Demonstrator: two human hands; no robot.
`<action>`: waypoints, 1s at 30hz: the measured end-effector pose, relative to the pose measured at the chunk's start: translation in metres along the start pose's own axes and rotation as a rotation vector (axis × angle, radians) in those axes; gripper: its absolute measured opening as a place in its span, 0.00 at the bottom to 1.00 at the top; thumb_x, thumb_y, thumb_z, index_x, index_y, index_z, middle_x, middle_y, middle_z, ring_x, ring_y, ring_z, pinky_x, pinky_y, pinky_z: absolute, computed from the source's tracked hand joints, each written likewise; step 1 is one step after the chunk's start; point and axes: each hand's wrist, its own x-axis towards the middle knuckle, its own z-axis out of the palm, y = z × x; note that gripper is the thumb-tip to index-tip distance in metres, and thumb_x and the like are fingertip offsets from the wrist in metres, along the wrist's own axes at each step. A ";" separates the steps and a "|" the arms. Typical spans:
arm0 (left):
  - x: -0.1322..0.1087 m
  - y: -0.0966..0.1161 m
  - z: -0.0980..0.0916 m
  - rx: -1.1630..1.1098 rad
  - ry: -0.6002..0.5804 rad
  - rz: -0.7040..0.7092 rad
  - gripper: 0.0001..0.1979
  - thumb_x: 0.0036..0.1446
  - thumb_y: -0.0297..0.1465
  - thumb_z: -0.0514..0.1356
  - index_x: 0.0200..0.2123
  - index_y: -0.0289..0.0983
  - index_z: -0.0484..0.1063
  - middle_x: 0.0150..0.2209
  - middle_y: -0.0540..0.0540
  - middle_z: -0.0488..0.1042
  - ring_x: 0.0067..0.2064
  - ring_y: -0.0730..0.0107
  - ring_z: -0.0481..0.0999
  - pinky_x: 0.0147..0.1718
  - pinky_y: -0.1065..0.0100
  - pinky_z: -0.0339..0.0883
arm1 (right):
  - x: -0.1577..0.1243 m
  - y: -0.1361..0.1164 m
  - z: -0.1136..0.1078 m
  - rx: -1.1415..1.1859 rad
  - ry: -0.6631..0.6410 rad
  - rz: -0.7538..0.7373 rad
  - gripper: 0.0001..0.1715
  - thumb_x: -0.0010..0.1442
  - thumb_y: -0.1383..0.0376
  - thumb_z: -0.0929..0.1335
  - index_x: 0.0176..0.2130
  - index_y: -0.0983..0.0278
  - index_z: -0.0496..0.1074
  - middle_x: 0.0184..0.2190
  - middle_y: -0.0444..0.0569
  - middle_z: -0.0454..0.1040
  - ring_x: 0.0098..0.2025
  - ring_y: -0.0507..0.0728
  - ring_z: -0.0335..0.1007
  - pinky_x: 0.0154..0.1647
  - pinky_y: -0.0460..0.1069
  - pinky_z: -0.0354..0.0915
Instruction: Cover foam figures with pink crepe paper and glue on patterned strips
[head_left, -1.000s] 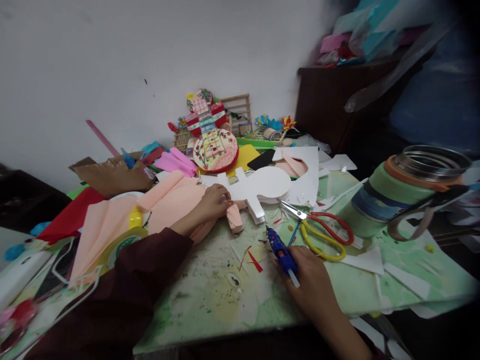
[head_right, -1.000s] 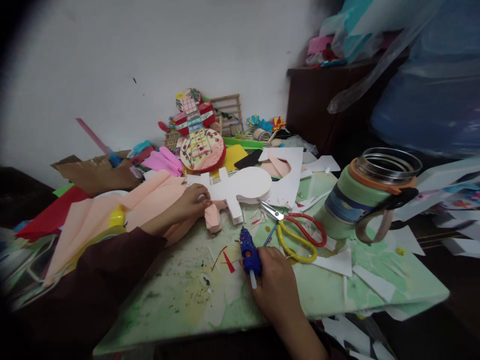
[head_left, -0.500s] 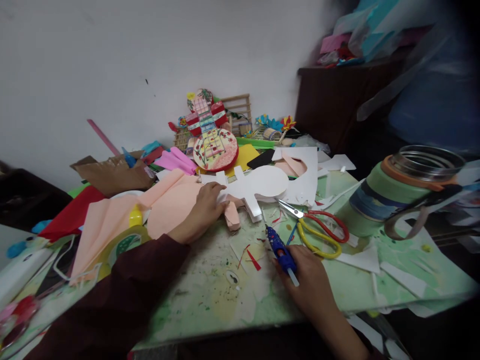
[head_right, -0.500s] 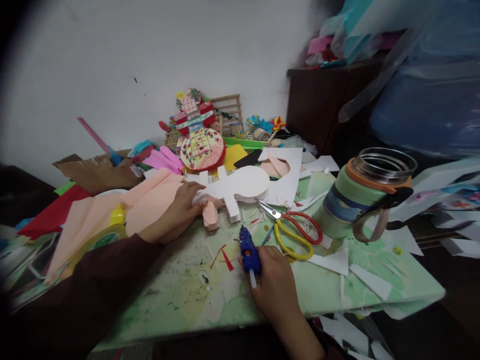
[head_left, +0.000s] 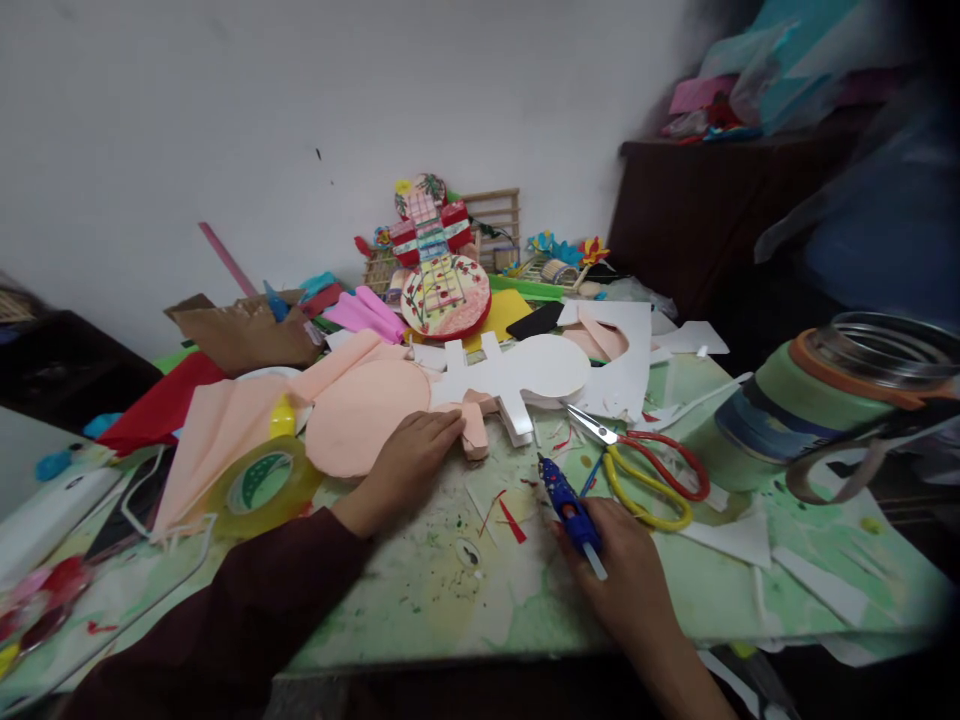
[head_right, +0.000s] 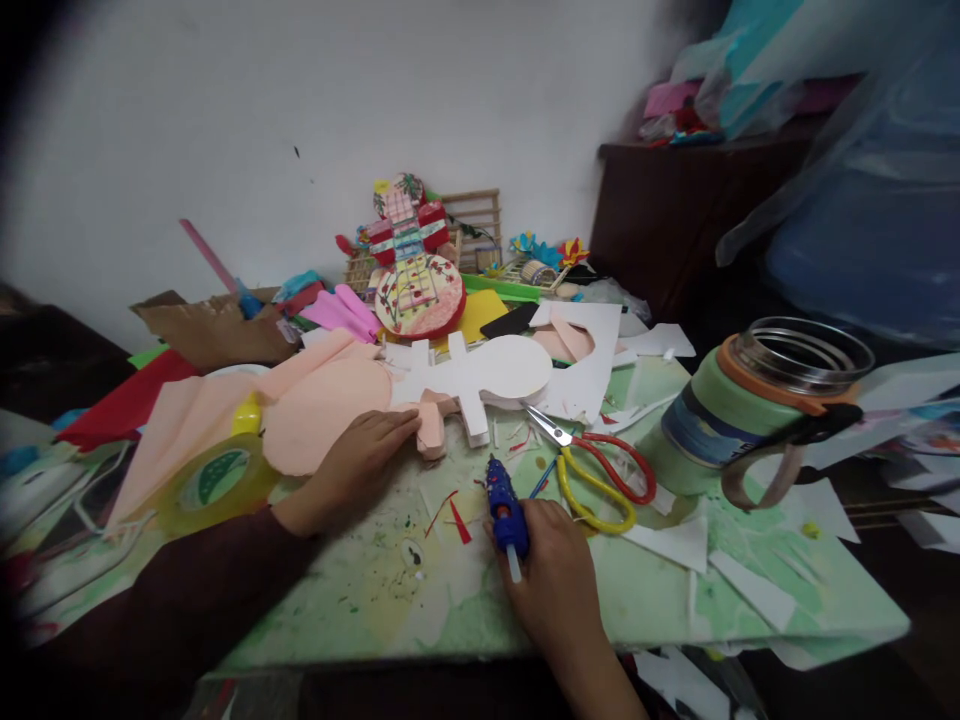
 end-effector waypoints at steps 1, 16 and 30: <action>-0.001 0.001 -0.001 -0.008 0.034 -0.025 0.22 0.57 0.22 0.52 0.55 0.39 0.67 0.58 0.37 0.69 0.58 0.54 0.68 0.56 0.49 0.59 | 0.000 0.000 0.000 -0.006 0.008 -0.005 0.11 0.64 0.58 0.64 0.33 0.63 0.67 0.29 0.50 0.72 0.32 0.58 0.69 0.32 0.51 0.62; 0.023 0.032 0.018 -1.507 0.171 -0.889 0.16 0.51 0.33 0.68 0.42 0.35 0.70 0.36 0.43 0.75 0.34 0.69 0.77 0.33 0.68 0.68 | -0.003 0.000 -0.006 0.141 0.028 -0.092 0.10 0.64 0.60 0.64 0.31 0.62 0.63 0.27 0.47 0.68 0.29 0.55 0.64 0.30 0.49 0.61; 0.032 0.029 0.007 -1.582 0.081 -0.965 0.09 0.50 0.30 0.65 0.31 0.36 0.66 0.28 0.44 0.74 0.30 0.67 0.76 0.33 0.63 0.73 | -0.004 -0.001 -0.007 0.211 0.053 -0.115 0.10 0.63 0.61 0.65 0.31 0.62 0.62 0.27 0.47 0.68 0.30 0.55 0.65 0.30 0.48 0.61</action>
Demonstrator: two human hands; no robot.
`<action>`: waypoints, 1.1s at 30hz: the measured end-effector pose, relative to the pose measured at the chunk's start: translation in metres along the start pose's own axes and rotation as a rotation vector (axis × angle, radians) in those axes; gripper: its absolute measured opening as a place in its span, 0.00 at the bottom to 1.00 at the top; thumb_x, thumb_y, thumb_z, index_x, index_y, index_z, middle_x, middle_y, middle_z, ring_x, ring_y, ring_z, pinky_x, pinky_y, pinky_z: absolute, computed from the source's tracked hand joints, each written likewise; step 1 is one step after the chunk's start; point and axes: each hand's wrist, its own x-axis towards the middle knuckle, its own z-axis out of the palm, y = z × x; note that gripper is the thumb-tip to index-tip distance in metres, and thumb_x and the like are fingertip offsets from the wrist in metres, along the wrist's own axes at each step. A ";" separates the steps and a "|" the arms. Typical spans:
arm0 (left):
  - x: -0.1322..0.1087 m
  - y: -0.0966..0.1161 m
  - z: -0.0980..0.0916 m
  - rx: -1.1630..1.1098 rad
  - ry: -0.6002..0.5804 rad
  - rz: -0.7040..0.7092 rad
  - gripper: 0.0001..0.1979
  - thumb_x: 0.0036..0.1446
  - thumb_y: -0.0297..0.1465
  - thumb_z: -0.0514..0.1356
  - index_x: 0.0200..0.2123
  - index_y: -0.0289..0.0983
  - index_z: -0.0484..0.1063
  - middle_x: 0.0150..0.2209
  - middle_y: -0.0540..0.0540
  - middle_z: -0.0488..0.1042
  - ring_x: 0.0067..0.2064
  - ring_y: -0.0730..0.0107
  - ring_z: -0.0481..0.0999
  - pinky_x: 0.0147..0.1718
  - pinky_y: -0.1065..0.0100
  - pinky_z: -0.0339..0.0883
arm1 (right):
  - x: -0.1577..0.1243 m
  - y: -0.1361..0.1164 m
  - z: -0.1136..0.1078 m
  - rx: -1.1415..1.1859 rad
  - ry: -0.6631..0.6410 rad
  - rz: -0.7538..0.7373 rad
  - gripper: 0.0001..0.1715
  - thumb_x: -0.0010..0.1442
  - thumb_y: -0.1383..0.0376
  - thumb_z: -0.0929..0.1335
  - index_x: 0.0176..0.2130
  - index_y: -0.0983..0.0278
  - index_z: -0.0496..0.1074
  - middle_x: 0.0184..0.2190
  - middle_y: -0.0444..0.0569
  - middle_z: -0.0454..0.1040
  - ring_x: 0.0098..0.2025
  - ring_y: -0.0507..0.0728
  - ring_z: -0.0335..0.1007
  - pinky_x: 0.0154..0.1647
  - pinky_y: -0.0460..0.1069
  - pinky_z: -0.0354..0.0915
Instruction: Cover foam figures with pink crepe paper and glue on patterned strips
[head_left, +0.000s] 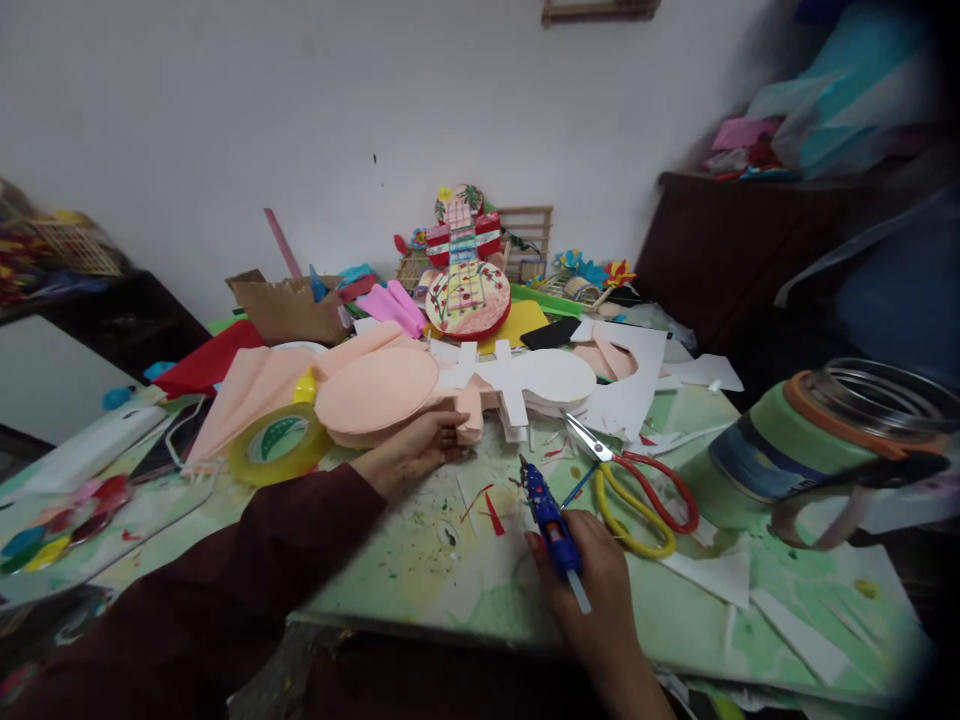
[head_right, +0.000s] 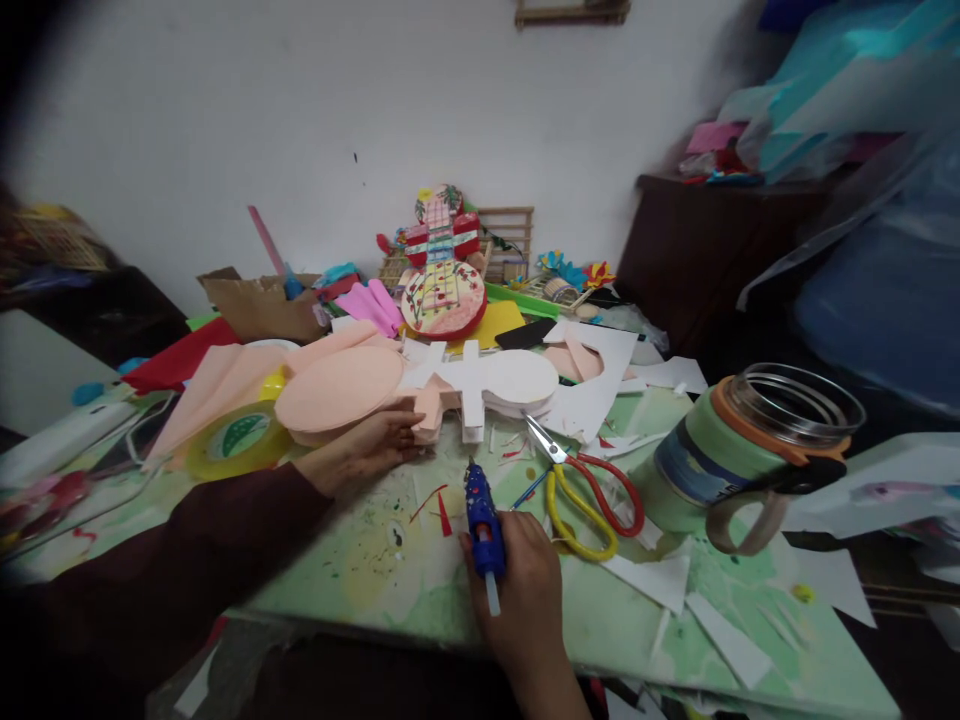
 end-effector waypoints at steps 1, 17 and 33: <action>0.000 0.001 0.000 0.004 -0.002 0.010 0.09 0.50 0.30 0.65 0.30 0.36 0.66 0.28 0.44 0.74 0.30 0.67 0.76 0.33 0.62 0.74 | 0.000 0.000 0.000 0.003 -0.005 0.003 0.10 0.63 0.60 0.65 0.31 0.62 0.62 0.27 0.47 0.68 0.30 0.55 0.65 0.30 0.48 0.61; 0.001 0.041 0.011 0.092 0.131 0.620 0.21 0.39 0.33 0.67 0.38 0.35 0.68 0.36 0.49 0.72 0.39 0.68 0.73 0.35 0.70 0.64 | -0.003 0.000 0.003 -0.034 0.050 -0.019 0.09 0.63 0.60 0.65 0.34 0.63 0.66 0.29 0.49 0.71 0.31 0.56 0.68 0.32 0.49 0.65; -0.085 0.069 -0.061 0.660 0.051 0.525 0.20 0.38 0.34 0.72 0.37 0.36 0.74 0.37 0.45 0.78 0.39 0.60 0.77 0.40 0.61 0.70 | 0.014 -0.027 -0.040 0.166 0.254 -0.320 0.13 0.64 0.53 0.63 0.39 0.60 0.66 0.26 0.46 0.69 0.29 0.56 0.69 0.27 0.49 0.65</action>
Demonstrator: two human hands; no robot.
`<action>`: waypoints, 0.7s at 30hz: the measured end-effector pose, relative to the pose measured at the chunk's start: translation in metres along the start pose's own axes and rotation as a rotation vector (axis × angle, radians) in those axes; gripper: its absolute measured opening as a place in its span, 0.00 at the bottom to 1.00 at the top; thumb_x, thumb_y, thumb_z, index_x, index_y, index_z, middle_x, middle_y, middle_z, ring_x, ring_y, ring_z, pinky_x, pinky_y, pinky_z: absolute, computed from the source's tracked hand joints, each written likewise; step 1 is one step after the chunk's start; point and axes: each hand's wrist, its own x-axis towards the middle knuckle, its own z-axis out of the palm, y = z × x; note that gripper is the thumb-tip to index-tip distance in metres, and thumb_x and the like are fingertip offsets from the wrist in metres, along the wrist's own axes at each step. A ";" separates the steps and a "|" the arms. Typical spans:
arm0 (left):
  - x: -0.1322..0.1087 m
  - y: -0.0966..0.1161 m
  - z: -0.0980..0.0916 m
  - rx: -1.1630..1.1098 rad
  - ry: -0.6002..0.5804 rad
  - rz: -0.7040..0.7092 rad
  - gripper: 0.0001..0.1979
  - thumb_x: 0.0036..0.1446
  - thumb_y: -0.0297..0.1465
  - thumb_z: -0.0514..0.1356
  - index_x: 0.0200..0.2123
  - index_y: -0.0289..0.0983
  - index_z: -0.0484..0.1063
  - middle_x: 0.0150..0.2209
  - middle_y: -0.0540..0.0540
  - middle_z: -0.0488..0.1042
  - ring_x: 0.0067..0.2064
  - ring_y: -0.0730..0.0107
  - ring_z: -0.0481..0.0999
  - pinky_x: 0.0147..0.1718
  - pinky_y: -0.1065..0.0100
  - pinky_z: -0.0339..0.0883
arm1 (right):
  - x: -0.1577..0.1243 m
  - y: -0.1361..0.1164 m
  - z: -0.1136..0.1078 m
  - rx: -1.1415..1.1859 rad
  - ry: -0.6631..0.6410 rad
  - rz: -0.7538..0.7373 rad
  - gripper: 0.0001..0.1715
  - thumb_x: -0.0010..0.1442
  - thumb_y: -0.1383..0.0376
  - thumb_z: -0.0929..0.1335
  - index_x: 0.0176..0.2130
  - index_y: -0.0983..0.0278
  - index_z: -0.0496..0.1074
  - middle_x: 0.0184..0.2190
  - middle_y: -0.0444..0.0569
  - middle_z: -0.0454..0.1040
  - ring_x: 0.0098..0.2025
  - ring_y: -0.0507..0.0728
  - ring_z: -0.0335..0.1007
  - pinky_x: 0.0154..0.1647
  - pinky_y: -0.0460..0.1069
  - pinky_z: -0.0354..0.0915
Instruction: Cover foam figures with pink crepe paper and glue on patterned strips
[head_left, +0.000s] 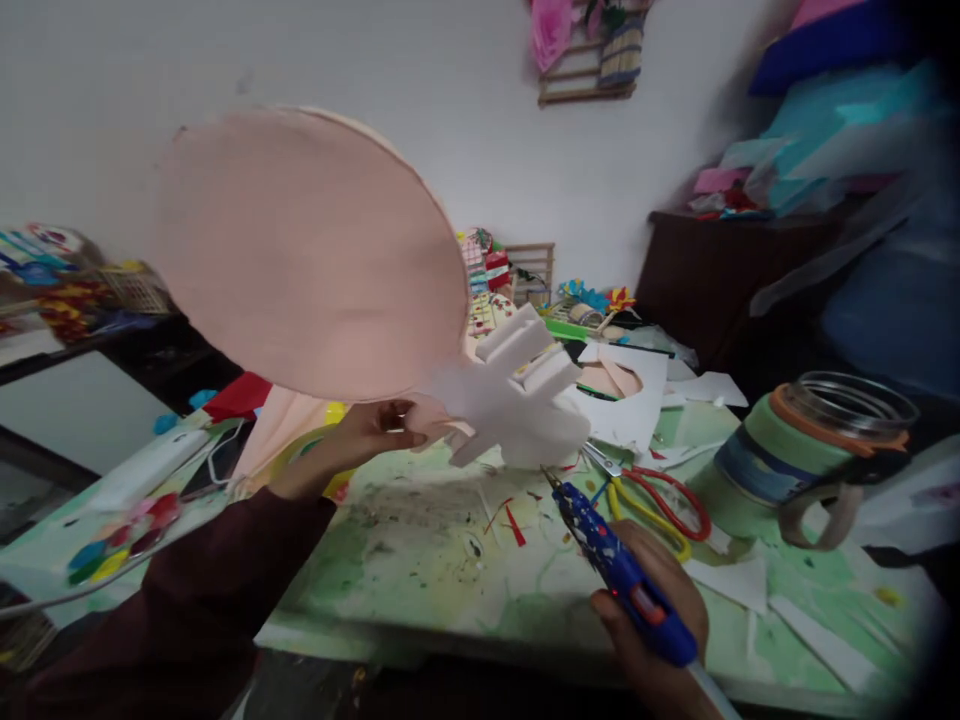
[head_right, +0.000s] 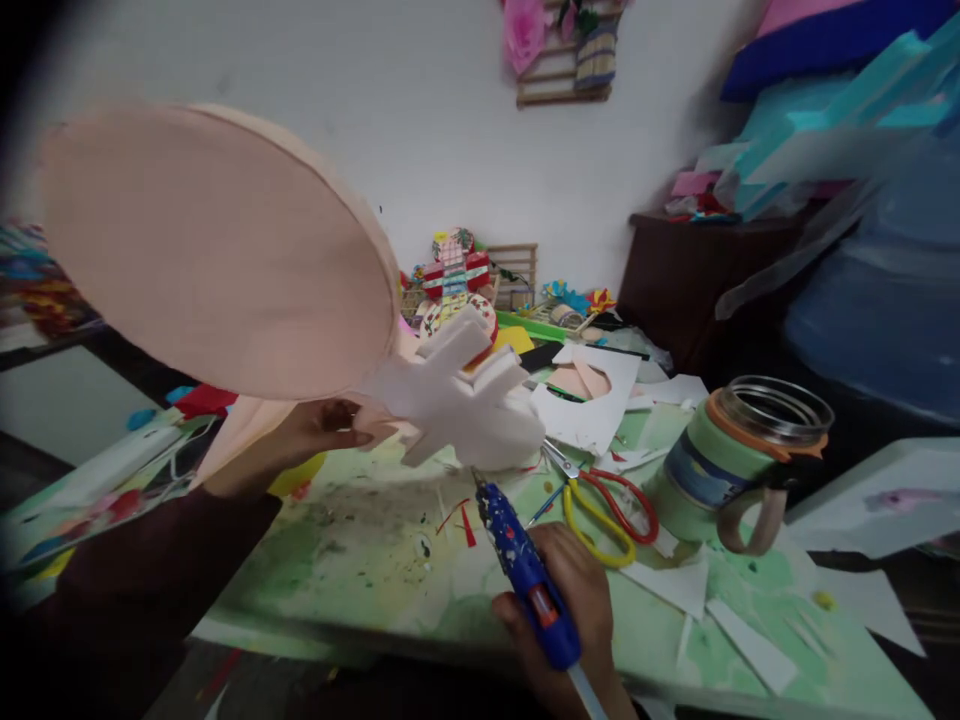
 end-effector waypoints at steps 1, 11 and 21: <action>-0.005 0.001 0.003 0.032 -0.032 -0.033 0.20 0.39 0.34 0.71 0.38 0.36 0.74 0.38 0.44 0.79 0.41 0.59 0.77 0.41 0.60 0.70 | 0.004 -0.003 0.000 0.017 0.003 -0.012 0.14 0.64 0.52 0.63 0.37 0.60 0.65 0.25 0.45 0.69 0.28 0.55 0.69 0.26 0.49 0.64; -0.005 0.018 0.013 0.011 -0.151 0.017 0.21 0.38 0.32 0.69 0.39 0.36 0.74 0.37 0.46 0.75 0.40 0.61 0.74 0.38 0.65 0.67 | 0.032 -0.008 0.016 -0.136 0.199 -0.076 0.18 0.52 0.62 0.75 0.39 0.62 0.66 0.30 0.47 0.73 0.35 0.58 0.71 0.38 0.54 0.67; -0.010 0.012 0.047 -0.177 -0.285 -0.297 0.23 0.39 0.34 0.65 0.42 0.36 0.72 0.45 0.43 0.72 0.46 0.56 0.71 0.35 0.66 0.66 | 0.061 -0.007 0.047 -0.110 -0.082 0.245 0.16 0.54 0.57 0.72 0.29 0.60 0.61 0.26 0.46 0.68 0.29 0.56 0.64 0.28 0.49 0.57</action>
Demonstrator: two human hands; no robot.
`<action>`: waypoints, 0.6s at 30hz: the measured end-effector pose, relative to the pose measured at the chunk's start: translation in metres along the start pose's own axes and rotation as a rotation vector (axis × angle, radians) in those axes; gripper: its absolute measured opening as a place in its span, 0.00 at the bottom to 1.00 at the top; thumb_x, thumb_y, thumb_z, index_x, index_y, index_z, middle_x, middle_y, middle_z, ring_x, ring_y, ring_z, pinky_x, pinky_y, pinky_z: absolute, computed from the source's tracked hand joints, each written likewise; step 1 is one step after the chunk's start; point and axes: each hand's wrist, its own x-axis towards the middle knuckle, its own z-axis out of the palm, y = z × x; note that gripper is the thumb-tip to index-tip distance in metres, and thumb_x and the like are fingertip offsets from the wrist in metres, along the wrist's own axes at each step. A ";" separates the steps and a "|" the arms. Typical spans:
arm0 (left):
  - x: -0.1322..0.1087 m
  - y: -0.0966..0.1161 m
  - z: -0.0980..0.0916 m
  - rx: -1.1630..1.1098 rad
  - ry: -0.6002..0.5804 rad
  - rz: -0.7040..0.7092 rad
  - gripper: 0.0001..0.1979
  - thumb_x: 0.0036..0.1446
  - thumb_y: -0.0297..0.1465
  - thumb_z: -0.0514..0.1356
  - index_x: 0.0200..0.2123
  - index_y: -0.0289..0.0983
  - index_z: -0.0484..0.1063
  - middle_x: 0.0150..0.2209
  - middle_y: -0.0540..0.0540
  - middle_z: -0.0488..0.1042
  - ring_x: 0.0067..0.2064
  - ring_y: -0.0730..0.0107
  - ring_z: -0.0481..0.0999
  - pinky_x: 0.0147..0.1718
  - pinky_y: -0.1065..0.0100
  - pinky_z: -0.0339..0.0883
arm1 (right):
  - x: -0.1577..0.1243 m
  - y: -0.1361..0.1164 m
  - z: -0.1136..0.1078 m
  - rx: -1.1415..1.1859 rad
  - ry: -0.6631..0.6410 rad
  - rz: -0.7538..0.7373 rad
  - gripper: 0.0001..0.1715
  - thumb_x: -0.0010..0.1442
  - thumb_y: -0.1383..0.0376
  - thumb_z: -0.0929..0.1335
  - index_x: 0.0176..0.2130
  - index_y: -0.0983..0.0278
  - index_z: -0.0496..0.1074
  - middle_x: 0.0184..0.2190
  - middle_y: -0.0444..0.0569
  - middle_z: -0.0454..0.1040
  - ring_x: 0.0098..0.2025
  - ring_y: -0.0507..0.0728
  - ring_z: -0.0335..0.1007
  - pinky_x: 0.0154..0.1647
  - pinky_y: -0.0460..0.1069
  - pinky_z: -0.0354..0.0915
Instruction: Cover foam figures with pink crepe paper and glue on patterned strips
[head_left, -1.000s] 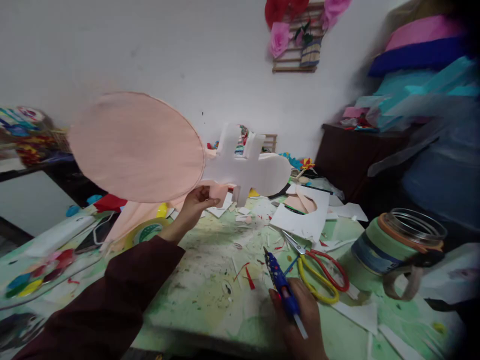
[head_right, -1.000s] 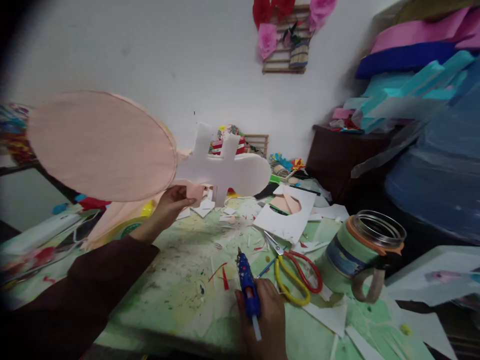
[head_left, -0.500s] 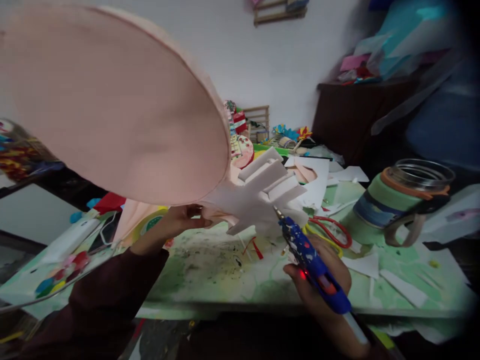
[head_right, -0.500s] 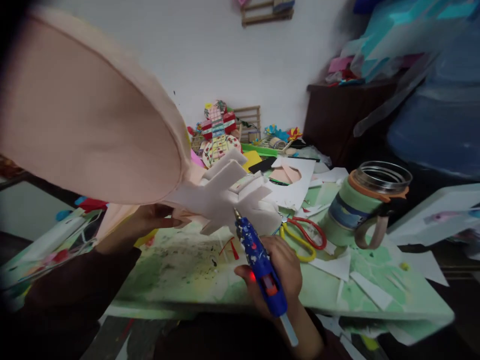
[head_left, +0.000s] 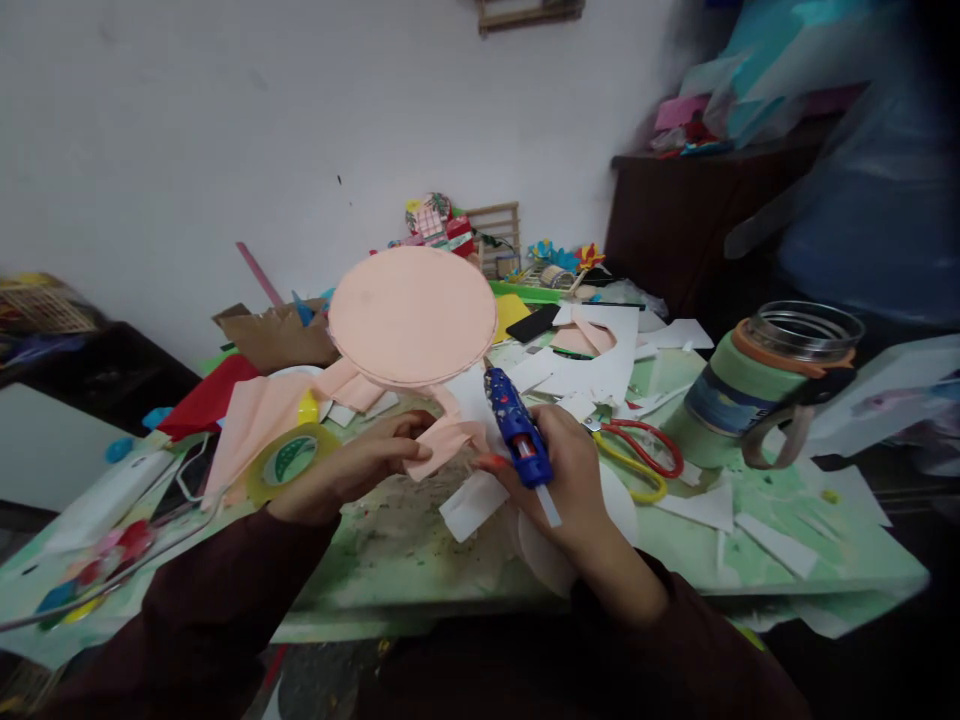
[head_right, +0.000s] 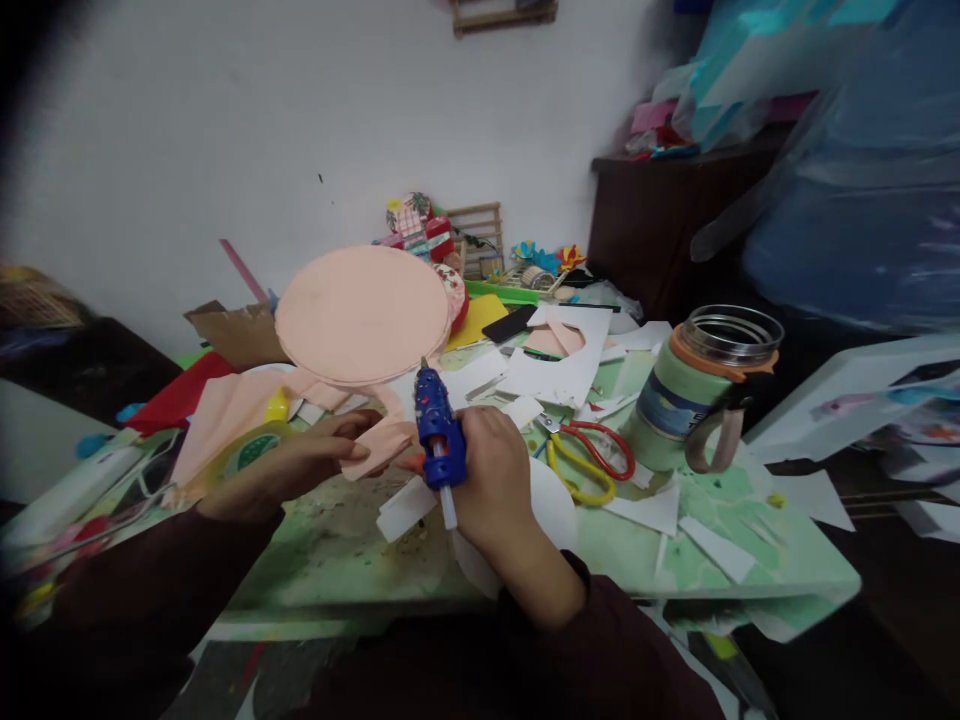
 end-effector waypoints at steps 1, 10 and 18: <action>0.001 -0.001 0.000 -0.034 -0.016 0.002 0.22 0.39 0.32 0.65 0.42 0.36 0.72 0.45 0.43 0.72 0.46 0.56 0.71 0.36 0.66 0.66 | 0.002 0.000 0.003 0.001 -0.014 0.019 0.16 0.54 0.58 0.71 0.28 0.60 0.60 0.25 0.45 0.68 0.28 0.55 0.63 0.28 0.49 0.55; 0.011 -0.002 0.007 -0.367 -0.197 0.028 0.26 0.42 0.24 0.61 0.49 0.34 0.66 0.44 0.41 0.76 0.43 0.60 0.78 0.47 0.60 0.68 | 0.016 -0.006 0.017 0.024 0.009 0.096 0.10 0.52 0.65 0.67 0.28 0.60 0.58 0.23 0.41 0.65 0.25 0.53 0.58 0.27 0.47 0.50; 0.029 -0.004 0.014 -0.380 -0.179 0.014 0.22 0.45 0.29 0.64 0.46 0.34 0.70 0.44 0.42 0.76 0.44 0.62 0.76 0.49 0.61 0.68 | 0.016 0.001 0.024 0.068 -0.015 0.133 0.09 0.53 0.67 0.65 0.28 0.60 0.56 0.24 0.41 0.64 0.26 0.53 0.58 0.27 0.47 0.50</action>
